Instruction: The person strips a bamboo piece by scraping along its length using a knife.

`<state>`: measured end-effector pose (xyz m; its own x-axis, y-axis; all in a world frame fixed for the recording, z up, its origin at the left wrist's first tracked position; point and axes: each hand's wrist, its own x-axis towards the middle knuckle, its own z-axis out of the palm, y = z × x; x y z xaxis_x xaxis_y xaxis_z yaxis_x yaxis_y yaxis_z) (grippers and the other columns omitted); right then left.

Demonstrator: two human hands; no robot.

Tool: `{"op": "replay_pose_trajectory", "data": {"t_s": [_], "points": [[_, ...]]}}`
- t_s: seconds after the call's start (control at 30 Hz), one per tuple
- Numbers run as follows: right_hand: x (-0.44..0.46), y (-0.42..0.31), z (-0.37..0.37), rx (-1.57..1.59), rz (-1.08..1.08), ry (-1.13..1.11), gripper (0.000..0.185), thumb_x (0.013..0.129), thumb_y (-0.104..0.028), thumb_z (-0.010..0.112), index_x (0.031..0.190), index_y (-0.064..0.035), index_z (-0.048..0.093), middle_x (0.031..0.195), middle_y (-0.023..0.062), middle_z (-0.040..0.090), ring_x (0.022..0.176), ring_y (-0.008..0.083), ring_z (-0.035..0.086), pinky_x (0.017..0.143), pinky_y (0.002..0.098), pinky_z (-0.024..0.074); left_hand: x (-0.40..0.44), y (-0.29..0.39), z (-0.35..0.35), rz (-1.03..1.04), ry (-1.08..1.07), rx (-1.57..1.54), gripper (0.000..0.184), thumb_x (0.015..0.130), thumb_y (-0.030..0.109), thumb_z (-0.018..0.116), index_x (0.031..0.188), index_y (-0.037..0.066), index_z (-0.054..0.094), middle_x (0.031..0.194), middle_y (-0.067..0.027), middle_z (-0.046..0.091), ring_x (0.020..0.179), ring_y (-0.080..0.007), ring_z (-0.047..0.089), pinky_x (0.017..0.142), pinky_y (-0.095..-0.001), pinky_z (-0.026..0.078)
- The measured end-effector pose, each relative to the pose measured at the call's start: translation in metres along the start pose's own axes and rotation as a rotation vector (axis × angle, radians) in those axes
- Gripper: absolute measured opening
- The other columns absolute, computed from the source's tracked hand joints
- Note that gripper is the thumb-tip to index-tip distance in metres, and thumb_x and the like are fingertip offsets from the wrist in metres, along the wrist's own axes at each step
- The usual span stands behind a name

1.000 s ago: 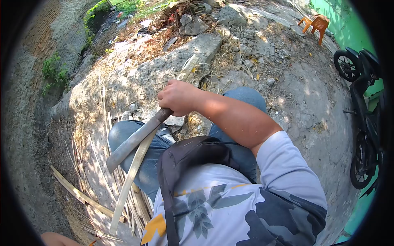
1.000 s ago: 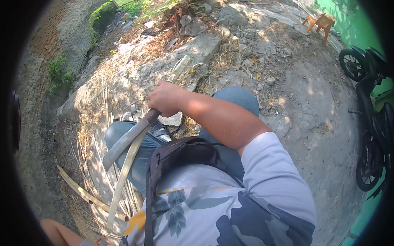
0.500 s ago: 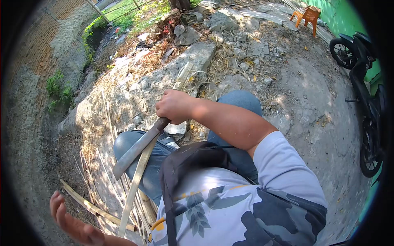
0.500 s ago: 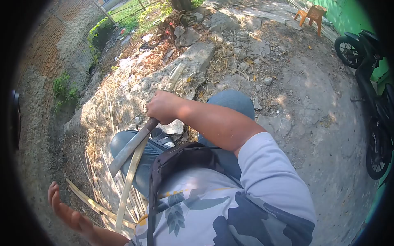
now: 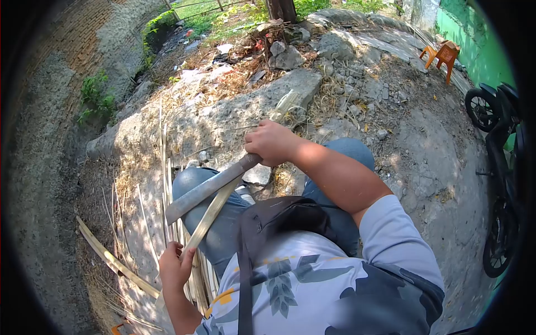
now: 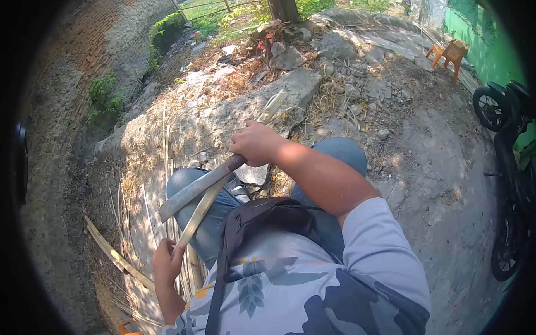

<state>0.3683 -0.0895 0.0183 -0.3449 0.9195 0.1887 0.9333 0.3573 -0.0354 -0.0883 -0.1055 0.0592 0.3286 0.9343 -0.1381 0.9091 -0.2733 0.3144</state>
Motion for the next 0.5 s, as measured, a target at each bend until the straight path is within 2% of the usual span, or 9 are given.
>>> {"op": "replay_pose_trajectory", "data": {"t_s": [0.07, 0.1, 0.2, 0.23, 0.33, 0.37, 0.5], "points": [[0.001, 0.005, 0.004, 0.008, -0.007, -0.013, 0.02, 0.076, -0.025, 0.076, 0.095, -0.0209, 0.075, 0.1, 0.0006, 0.07, 0.101, 0.022, 0.072, 0.093, 0.0424, 0.0495, -0.004, -0.01, 0.015, 0.141, 0.037, 0.109, 0.054, 0.088, 0.041, 0.083, 0.116, 0.0, 0.063, 0.087, -0.0173, 0.069, 0.083, -0.0401, 0.069, 0.075, -0.0486, 0.054], [0.002, 0.007, 0.006, 0.007, -0.003, -0.021, 0.021, 0.075, -0.024, 0.077, 0.096, -0.021, 0.076, 0.101, 0.0007, 0.07, 0.103, 0.0217, 0.072, 0.094, 0.0424, 0.0493, -0.009, -0.003, 0.019, 0.127, 0.043, 0.123, 0.052, 0.092, 0.043, 0.078, 0.115, -0.002, 0.065, 0.088, -0.0197, 0.068, 0.085, -0.045, 0.068, 0.078, -0.051, 0.054], [0.007, 0.006, 0.011, -0.009, 0.0, -0.046, 0.022, 0.076, -0.024, 0.077, 0.098, -0.0206, 0.076, 0.102, 0.0013, 0.07, 0.104, 0.0222, 0.072, 0.095, 0.0425, 0.0491, -0.014, 0.03, 0.027, 0.261, 0.212, 0.031, 0.046, 0.095, 0.042, 0.075, 0.109, -0.001, 0.067, 0.09, -0.0217, 0.068, 0.085, -0.0447, 0.067, 0.078, -0.0511, 0.053], [0.007, 0.005, 0.012, 0.018, -0.004, -0.042, 0.02, 0.076, -0.023, 0.077, 0.096, -0.0201, 0.076, 0.103, 0.0013, 0.069, 0.104, 0.0232, 0.072, 0.094, 0.0425, 0.0493, -0.009, 0.03, 0.037, 0.331, 0.272, 0.042, 0.049, 0.097, 0.048, 0.07, 0.1, 0.0, 0.065, 0.089, -0.0251, 0.066, 0.084, -0.0476, 0.066, 0.07, -0.052, 0.051], [0.008, 0.005, 0.008, 0.047, -0.005, -0.033, 0.015, 0.076, -0.022, 0.076, 0.091, -0.0191, 0.077, 0.104, 0.0008, 0.068, 0.104, 0.0234, 0.07, 0.093, 0.0419, 0.05, 0.002, 0.031, 0.044, 0.101, 0.115, 0.128, 0.06, 0.097, 0.059, 0.067, 0.092, 0.0, 0.062, 0.08, -0.0238, 0.065, 0.078, -0.0487, 0.065, 0.066, -0.0536, 0.05], [0.007, 0.006, 0.004, 0.077, -0.014, 0.067, 0.011, 0.076, -0.021, 0.077, 0.087, -0.0188, 0.078, 0.106, 0.0016, 0.067, 0.107, 0.0228, 0.067, 0.091, 0.041, 0.0507, 0.005, 0.029, 0.047, 0.107, 0.143, 0.111, 0.067, 0.097, 0.067, 0.062, 0.086, 0.0, 0.059, 0.073, -0.0234, 0.062, 0.074, -0.0489, 0.065, 0.064, -0.0537, 0.049], [-0.007, 0.026, -0.014, -0.039, 0.076, 0.19, 0.018, 0.07, -0.019, 0.079, 0.087, -0.0167, 0.075, 0.108, 0.0033, 0.065, 0.111, 0.025, 0.062, 0.092, 0.0414, 0.0505, 0.015, 0.022, 0.052, 0.134, 0.239, 0.046, 0.062, 0.099, 0.059, 0.065, 0.079, 0.002, 0.056, 0.07, -0.0227, 0.061, 0.069, -0.0471, 0.062, 0.061, -0.0529, 0.047]]}}
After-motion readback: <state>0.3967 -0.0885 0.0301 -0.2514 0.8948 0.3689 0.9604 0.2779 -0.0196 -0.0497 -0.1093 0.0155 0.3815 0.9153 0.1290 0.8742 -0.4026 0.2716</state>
